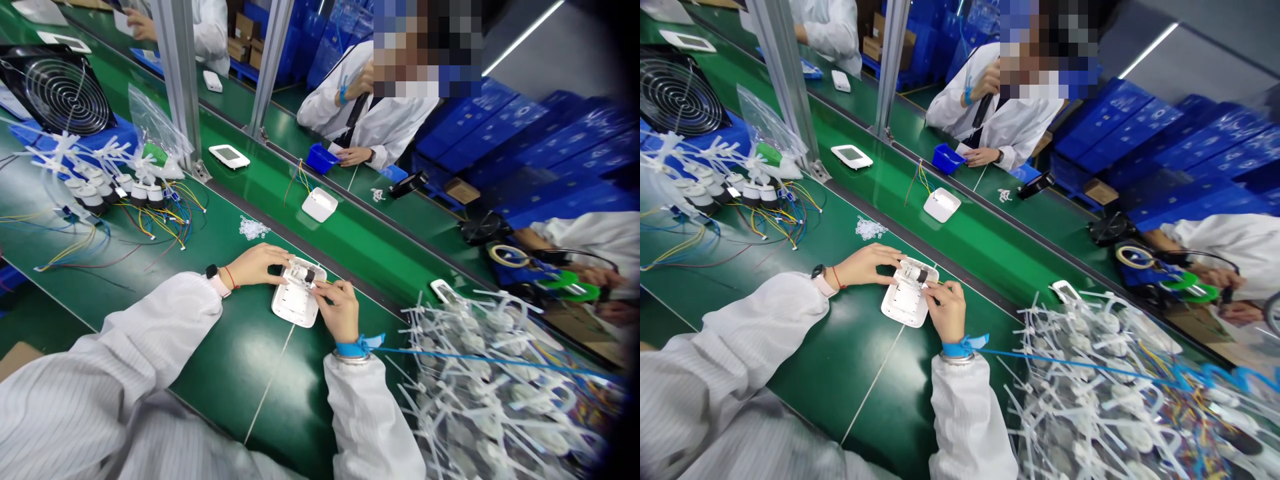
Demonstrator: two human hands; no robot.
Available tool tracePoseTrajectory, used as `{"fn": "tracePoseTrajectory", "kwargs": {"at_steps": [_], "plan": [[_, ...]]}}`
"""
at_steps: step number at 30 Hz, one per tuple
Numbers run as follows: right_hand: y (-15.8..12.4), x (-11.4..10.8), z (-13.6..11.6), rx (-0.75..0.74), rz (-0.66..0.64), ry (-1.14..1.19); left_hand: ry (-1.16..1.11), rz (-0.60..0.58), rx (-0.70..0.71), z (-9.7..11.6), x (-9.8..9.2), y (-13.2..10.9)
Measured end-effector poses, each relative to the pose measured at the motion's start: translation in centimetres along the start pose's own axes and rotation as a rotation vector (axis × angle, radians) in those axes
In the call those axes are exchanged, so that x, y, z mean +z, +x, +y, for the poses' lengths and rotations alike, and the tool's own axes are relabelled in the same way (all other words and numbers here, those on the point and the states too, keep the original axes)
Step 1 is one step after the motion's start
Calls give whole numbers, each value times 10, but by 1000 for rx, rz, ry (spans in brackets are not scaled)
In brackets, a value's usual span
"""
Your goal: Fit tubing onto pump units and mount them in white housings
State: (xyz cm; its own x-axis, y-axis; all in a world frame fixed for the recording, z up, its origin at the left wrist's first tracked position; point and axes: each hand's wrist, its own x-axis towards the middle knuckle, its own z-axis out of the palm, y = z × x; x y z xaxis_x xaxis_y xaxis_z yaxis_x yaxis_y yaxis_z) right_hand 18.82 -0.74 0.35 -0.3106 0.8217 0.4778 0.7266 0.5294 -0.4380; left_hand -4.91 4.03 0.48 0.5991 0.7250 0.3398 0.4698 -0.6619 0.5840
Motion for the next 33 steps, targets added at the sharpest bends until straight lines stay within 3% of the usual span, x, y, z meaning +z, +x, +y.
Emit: {"fn": "tracePoseTrajectory", "kwargs": {"at_steps": [7, 13, 17, 25, 30, 32, 33], "plan": [[0, 0, 2, -9, -31, -46, -1, 11, 11, 0, 0, 1], [-5, -3, 0, -86, 36, -249, 5, -4, 5, 0, 0, 0], [-5, -4, -4, -81, -48, -343, 10, -1, 2, 0, 0, 1], [-5, 4, -14, 18, -104, -449, 27, 7, -4, 2, 0, 1], [-12, 3, -20, 36, 68, -514, 64, 31, 19, 1, -1, 0], [-15, 1, -24, 129, 81, -526, 82, 33, 23, 2, -1, -1], [-17, 1, -26, 201, 29, -522, 88, 37, 23, 2, 0, -2]]}}
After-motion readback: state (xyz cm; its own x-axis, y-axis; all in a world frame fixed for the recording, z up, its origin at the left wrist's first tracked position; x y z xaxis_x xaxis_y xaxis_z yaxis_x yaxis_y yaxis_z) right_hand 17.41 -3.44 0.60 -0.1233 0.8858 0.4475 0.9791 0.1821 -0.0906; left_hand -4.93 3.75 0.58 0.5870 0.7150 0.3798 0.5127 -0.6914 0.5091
